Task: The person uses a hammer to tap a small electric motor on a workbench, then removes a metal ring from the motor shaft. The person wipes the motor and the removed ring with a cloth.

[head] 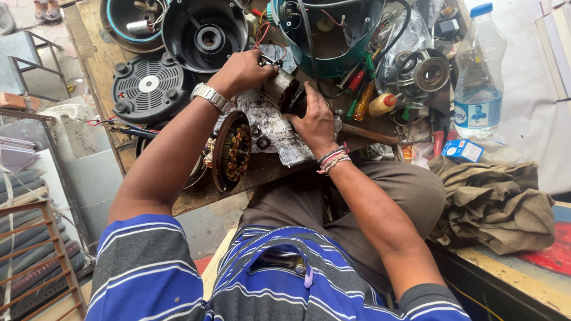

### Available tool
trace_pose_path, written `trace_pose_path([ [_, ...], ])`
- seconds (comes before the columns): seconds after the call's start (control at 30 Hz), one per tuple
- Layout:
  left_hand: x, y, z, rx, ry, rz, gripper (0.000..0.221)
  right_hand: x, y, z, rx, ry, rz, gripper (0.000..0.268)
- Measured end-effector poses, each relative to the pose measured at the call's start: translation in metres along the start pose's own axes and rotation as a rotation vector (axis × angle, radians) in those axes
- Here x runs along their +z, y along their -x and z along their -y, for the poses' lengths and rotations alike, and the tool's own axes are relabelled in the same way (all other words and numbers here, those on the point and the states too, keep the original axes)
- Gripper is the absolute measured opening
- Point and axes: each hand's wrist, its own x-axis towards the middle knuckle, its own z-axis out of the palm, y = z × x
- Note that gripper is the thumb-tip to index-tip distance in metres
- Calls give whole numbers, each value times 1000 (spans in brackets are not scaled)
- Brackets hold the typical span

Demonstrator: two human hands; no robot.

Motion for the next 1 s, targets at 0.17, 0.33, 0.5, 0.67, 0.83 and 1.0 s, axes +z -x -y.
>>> trace_pose_path([
  [0.17,3,4,11,58,59,31,80,-8,-10,1,574,-313,373,75],
  [0.33,-8,6,5,-15,126,104,84,-2,-7,-1,143,-142,133,86],
  [0.5,-14,15,4,68,82,61,77,4,-1,-8,-28,-52,62,94],
  [0.67,-16,15,0,-35,68,133,75,-9,-16,-7,599,-253,568,83],
  [0.83,-7,12,9,49,43,80,85,-14,6,-1,414,-114,417,110],
  [1.0,6,8,9,101,76,96,77,-11,20,-9,192,-359,257,94],
])
